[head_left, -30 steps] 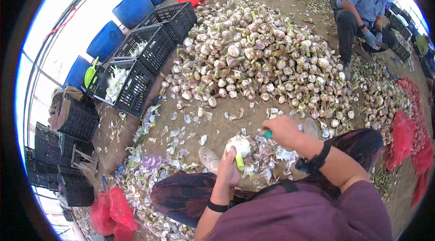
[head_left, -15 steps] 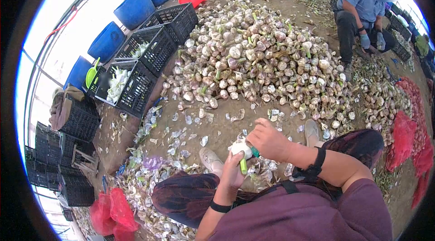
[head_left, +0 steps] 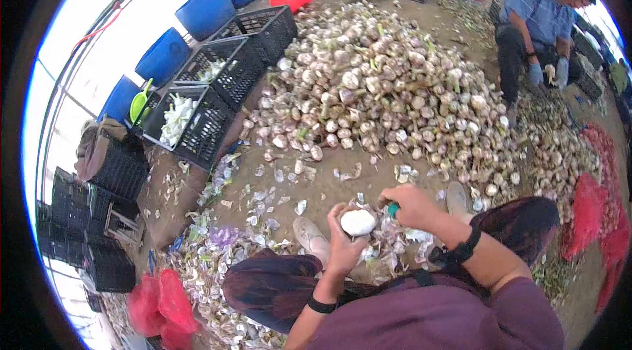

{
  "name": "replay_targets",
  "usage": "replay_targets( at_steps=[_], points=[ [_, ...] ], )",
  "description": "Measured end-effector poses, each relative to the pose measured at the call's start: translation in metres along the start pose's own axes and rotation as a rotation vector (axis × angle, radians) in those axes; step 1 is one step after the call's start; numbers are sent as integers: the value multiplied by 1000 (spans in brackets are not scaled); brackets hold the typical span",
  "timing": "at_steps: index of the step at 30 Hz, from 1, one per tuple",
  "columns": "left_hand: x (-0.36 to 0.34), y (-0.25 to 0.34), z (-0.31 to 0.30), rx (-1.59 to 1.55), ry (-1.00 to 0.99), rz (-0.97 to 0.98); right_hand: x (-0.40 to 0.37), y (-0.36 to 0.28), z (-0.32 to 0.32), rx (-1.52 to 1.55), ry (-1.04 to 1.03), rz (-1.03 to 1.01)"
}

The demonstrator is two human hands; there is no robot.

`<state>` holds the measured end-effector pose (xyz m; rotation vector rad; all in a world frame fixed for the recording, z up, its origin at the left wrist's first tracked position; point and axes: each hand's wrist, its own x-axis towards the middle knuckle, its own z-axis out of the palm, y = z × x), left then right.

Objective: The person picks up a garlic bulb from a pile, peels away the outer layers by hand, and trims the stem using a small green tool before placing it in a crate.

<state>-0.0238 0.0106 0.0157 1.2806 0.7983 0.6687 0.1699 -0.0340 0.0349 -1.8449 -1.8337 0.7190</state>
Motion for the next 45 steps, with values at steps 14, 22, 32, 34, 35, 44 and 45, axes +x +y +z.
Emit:
replay_targets(
  at_steps=[14,22,32,34,35,44,45],
  points=[
    [10,-38,-10,-185,673,44,62,76,97,1346,-225,1076],
    [17,-4,-4,-206,918,-280,274,-170,-10,1541,-225,104],
    [21,-29,6,-317,787,-94,119,88,172,92,-329,162],
    [27,-32,14,-331,756,-167,67,153,163,64,-322,364],
    [30,-34,18,-339,742,-204,58,181,156,31,-348,586],
    [60,-58,40,-359,646,-382,94,325,69,-94,475,706],
    [61,-60,41,-370,639,-402,102,340,78,-205,612,627]
  ],
)
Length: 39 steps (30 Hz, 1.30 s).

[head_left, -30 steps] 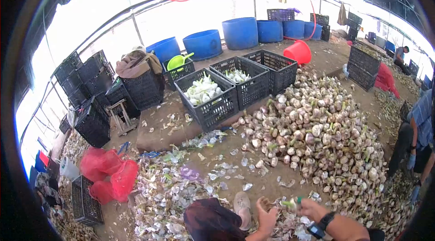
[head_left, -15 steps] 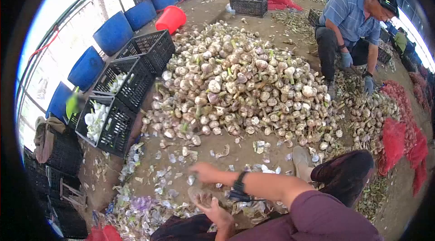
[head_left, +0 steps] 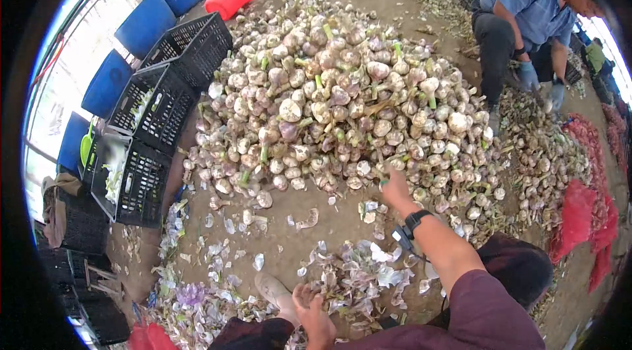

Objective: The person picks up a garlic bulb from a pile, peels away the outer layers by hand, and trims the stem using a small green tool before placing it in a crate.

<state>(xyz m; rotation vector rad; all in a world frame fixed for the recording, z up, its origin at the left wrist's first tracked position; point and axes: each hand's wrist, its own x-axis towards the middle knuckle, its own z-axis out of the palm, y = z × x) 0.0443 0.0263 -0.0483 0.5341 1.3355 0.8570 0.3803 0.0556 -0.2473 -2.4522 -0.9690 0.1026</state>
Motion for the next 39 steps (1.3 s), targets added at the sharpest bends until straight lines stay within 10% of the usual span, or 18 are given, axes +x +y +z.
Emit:
replay_targets(
  at_steps=[2,5,10,17,20,23,31,34,39],
  points=[
    [4,-6,0,35,-9,-18,26,-27,-20,96,-516,422],
    [7,-14,-2,59,-5,-61,42,-24,2,224,-462,570],
    [9,-23,-7,63,-137,-87,13,-3,43,358,-393,384],
    [10,-11,-12,-139,-245,-206,-125,-153,-106,772,-597,-104],
    [3,9,-15,-160,-458,-259,-177,-188,-154,477,-622,-399],
    [-11,14,-23,-126,-543,-191,-196,-189,-175,676,-571,-407],
    [-39,18,-32,274,-621,564,-216,-208,-202,1041,-825,402],
    [-46,27,-40,555,-533,775,-220,-216,-200,964,-745,257],
    [-50,26,-49,232,-615,534,-222,-227,-229,911,-786,140]
  ],
)
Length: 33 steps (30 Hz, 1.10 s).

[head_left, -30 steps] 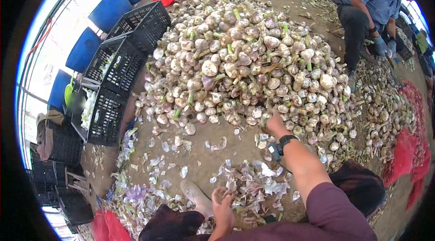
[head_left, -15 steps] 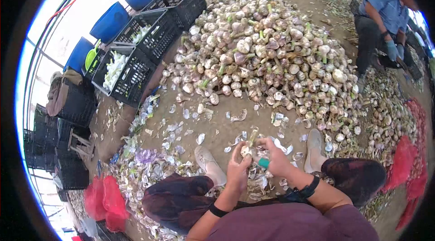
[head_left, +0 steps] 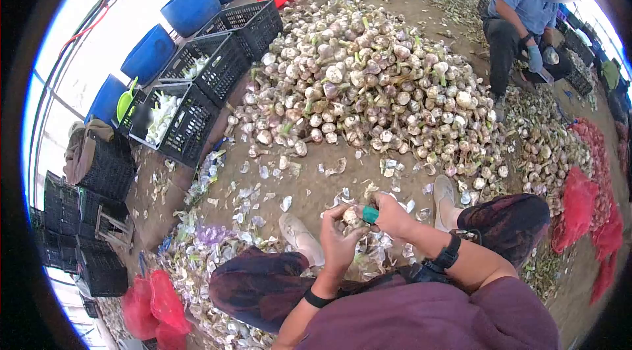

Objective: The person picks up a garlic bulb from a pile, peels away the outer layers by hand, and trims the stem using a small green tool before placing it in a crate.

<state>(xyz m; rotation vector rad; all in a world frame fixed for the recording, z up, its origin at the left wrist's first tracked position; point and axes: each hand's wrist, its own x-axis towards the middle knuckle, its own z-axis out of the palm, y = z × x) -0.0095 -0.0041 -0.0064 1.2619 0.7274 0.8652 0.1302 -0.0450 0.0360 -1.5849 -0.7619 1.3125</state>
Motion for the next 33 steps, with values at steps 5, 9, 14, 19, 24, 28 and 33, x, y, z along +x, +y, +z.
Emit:
replay_targets(
  at_steps=[5,9,14,19,24,28,33],
  points=[
    [0,14,1,-206,1,-85,-6,-13,-3,-126,-55,-12],
    [1,13,-5,-297,-54,-182,-2,1,-6,-200,-44,-154],
    [0,14,-4,-715,-90,-369,-5,-12,-15,-441,-65,-301],
    [3,2,-10,-841,-103,-515,0,-1,-20,-197,-98,-314],
    [3,8,-3,-515,-38,-372,-6,-6,-12,-421,93,-488],
    [6,8,-3,-684,6,-438,-4,-7,-12,-323,70,-534],
    [6,4,-6,-737,-96,-483,-2,3,-22,88,-89,-364]
  ],
)
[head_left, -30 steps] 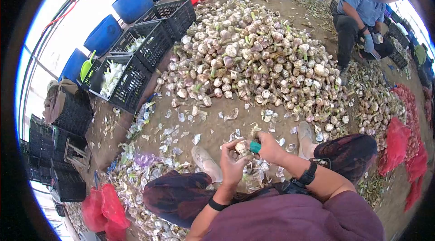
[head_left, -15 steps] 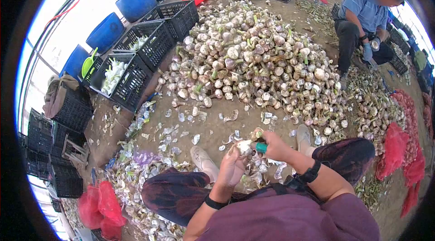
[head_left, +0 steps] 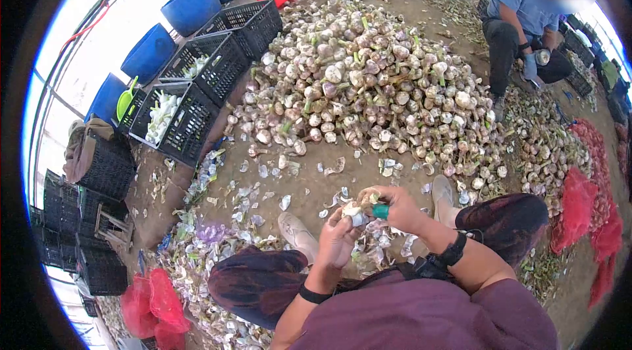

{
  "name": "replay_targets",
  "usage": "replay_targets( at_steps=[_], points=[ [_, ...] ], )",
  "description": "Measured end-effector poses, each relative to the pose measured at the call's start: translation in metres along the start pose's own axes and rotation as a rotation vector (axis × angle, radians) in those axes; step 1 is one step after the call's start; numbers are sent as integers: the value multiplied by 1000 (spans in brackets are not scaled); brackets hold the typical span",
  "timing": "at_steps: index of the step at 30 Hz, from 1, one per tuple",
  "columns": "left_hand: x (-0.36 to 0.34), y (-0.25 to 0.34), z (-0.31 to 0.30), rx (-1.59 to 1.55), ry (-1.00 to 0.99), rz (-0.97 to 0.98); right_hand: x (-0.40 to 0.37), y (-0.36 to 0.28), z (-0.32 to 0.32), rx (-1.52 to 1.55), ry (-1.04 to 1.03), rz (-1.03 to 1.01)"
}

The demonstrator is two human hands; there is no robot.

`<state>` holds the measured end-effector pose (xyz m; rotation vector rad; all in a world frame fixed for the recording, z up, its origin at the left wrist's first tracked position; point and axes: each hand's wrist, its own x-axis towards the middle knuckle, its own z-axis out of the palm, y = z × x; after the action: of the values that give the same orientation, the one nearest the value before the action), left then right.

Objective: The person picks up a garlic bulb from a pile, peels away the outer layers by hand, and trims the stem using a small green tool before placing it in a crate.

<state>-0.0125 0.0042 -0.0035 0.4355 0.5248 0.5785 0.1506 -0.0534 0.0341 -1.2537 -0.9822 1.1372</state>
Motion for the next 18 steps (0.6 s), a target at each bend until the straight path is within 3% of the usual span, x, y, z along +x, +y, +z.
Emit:
replay_targets(
  at_steps=[6,9,15,18],
  points=[
    [-1,4,1,-12,-84,-20,-2,4,-5,418,-46,206],
    [-1,4,1,-43,-96,-9,-3,-5,1,608,26,279],
    [2,8,6,-33,-61,20,1,0,13,882,311,278],
    [-7,12,3,-37,-86,-23,28,25,-28,1035,648,155]
  ],
)
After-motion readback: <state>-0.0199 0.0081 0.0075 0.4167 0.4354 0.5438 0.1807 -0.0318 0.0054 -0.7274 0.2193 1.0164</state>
